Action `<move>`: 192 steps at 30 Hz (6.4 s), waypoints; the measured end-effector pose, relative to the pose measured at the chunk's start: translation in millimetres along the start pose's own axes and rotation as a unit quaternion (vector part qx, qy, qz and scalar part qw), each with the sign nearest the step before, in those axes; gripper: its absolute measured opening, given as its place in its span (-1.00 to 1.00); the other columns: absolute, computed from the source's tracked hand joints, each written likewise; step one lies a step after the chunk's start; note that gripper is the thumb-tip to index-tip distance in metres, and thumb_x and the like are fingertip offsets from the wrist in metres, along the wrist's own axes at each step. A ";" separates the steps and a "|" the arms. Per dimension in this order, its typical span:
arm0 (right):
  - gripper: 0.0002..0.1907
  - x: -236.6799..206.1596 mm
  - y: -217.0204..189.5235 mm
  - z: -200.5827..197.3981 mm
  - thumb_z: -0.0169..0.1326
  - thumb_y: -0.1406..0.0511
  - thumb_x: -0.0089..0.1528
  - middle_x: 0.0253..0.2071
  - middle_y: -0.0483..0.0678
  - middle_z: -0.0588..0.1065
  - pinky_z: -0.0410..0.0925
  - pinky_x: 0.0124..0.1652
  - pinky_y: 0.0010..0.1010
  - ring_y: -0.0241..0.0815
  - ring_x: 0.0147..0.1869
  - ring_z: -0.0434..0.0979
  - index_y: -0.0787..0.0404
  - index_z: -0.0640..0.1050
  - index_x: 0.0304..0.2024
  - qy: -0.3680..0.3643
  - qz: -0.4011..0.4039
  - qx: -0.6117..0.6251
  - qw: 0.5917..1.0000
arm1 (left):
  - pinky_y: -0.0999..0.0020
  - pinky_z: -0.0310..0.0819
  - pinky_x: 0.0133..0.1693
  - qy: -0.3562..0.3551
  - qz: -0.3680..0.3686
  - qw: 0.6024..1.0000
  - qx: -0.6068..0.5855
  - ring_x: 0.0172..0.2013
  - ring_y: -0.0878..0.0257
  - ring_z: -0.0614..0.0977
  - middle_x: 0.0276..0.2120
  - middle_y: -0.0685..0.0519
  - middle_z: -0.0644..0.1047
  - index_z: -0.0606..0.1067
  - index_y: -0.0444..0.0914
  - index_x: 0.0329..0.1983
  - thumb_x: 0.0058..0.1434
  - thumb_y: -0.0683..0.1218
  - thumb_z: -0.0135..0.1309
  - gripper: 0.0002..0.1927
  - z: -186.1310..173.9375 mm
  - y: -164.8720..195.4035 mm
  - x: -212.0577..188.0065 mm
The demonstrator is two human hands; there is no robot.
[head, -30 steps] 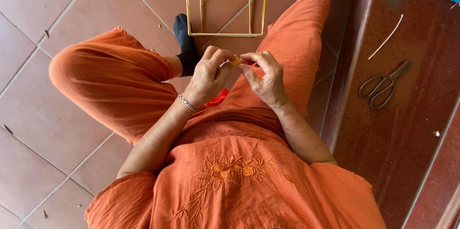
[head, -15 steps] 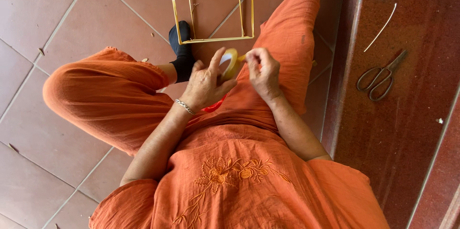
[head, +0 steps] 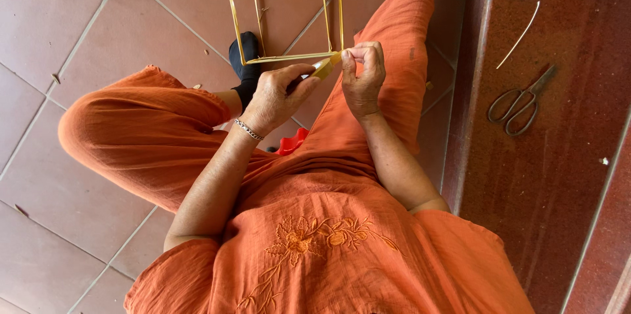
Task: The person sits on the floor and wraps yellow tape around the edges of a rectangular wire basket frame. They repeatedly measure, cut, and apply tape to reinforce the frame's edges, using scissors to trim the tape.
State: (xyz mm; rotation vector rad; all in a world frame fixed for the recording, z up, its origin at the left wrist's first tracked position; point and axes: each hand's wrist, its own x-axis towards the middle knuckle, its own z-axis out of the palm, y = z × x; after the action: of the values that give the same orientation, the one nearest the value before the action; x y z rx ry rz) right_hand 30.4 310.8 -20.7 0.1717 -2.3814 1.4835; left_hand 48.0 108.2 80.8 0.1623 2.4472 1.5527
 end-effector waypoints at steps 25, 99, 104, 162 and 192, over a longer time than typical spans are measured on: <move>-0.77 0.1 45.0 7.7 0.04 0.40 0.44 -0.10 0.02 0.51 0.48 0.09 -0.44 -0.33 -0.02 0.52 0.15 0.23 -0.01 -0.113 0.190 0.333 0.917 | 0.48 0.70 -0.24 -0.109 -0.176 0.969 -0.136 -0.31 0.39 0.71 -0.33 0.01 0.66 0.56 -0.35 0.08 0.32 -0.07 0.17 -0.67 -67.8 -20.7 -16.5; -0.76 26.2 6.6 5.4 0.14 0.18 0.33 -0.27 0.04 0.66 0.59 -0.31 -0.44 -0.26 -0.27 0.70 0.25 0.59 -0.15 -0.086 0.407 0.364 0.833 | 0.20 0.50 -0.45 0.106 0.066 0.945 0.301 -0.48 0.11 0.62 -0.34 0.03 0.48 0.55 -0.20 -0.37 0.34 -0.02 0.17 -0.80 39.7 -42.8 6.0; -0.81 5.5 3.5 15.5 0.18 0.19 0.29 -0.24 -0.02 0.63 0.59 -0.21 -0.38 -0.27 -0.20 0.68 0.15 0.55 -0.16 -0.114 0.398 0.468 0.781 | 0.28 0.48 -0.46 0.134 0.141 0.918 0.346 -0.48 0.17 0.60 -0.37 0.03 0.42 0.50 -0.19 -0.39 0.33 -0.06 0.17 -0.81 41.3 -43.9 6.0; -0.47 -37.2 167.3 -325.4 0.48 0.33 0.07 -0.19 -0.04 0.58 0.48 -0.02 -0.18 -0.07 -0.05 0.62 0.22 0.54 0.03 0.050 0.464 -0.408 0.785 | 0.10 0.58 -0.32 0.119 -0.059 0.966 0.222 -0.39 0.02 0.62 -0.28 -0.08 0.47 0.64 -0.21 -0.18 0.28 -0.06 0.21 -0.85 14.7 -77.1 -26.7; -0.36 7.4 -25.4 -53.6 -0.09 -0.10 0.37 -0.56 -0.27 0.31 0.25 -0.45 -0.54 -0.46 -0.49 0.28 0.31 0.56 0.12 -0.588 0.199 0.043 0.783 | 0.46 0.60 -0.39 0.176 -0.115 0.977 0.037 -0.36 0.33 0.56 -0.29 0.06 0.47 0.62 -0.19 -0.23 0.25 -0.05 0.31 -0.86 17.1 -81.4 -39.0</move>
State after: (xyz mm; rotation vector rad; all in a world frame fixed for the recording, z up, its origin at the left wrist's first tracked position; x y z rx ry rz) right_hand 41.8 347.6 25.0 0.9031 -3.4516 2.0555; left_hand 92.8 79.7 5.8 -0.4038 2.6693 1.4947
